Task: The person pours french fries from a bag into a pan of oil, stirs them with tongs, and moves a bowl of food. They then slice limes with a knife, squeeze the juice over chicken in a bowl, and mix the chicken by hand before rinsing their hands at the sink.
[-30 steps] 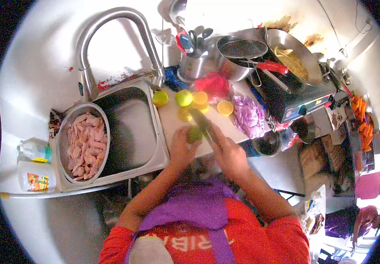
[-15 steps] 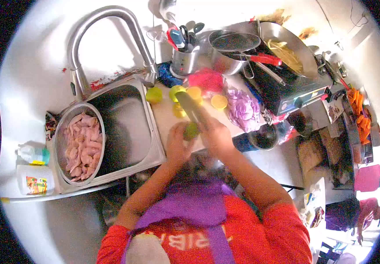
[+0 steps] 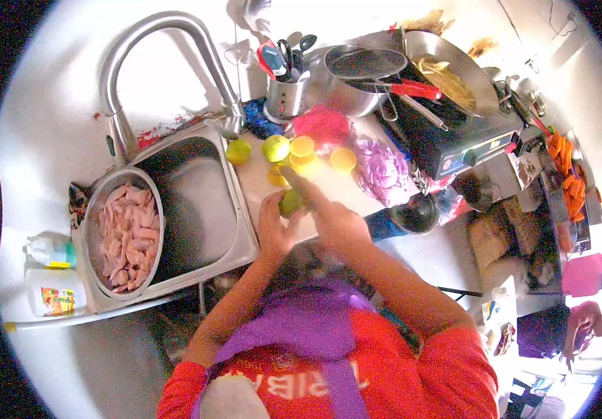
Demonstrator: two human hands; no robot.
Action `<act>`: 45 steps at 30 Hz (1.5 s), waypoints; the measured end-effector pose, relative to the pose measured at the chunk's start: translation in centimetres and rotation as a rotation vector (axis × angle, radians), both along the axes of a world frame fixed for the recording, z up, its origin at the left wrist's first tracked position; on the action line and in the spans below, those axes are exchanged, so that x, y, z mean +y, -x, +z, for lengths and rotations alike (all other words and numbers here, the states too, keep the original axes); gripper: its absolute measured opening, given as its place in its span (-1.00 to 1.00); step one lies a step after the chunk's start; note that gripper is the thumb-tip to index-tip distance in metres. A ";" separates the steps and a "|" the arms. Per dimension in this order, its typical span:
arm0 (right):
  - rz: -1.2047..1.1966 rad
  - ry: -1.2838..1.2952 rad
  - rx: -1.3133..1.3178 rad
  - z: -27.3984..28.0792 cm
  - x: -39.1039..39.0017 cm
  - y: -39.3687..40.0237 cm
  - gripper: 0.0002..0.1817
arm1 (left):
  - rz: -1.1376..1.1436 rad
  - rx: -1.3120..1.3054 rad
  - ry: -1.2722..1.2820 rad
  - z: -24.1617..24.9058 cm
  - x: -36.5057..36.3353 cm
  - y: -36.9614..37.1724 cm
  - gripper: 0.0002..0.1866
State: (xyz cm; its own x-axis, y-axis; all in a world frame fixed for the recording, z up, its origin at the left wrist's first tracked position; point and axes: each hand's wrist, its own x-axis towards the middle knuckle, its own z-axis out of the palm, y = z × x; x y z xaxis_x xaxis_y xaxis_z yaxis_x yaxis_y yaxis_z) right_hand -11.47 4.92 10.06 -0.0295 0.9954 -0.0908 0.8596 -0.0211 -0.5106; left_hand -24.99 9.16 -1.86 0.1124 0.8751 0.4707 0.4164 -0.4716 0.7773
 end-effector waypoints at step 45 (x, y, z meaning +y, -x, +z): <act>0.226 -0.016 -0.094 -4.8 1.8 -2.7 -0.39 | 0.054 0.152 -0.100 -0.4 -0.8 0.0 -0.44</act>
State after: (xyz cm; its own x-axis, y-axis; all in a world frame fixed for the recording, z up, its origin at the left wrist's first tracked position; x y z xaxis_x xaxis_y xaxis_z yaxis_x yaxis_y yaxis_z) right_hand -8.79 6.71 5.27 -0.2439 0.9658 -0.0878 0.8853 0.1848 -0.4267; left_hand -25.03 8.38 -2.23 0.1430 0.8315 0.5368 0.5523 -0.5171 0.6538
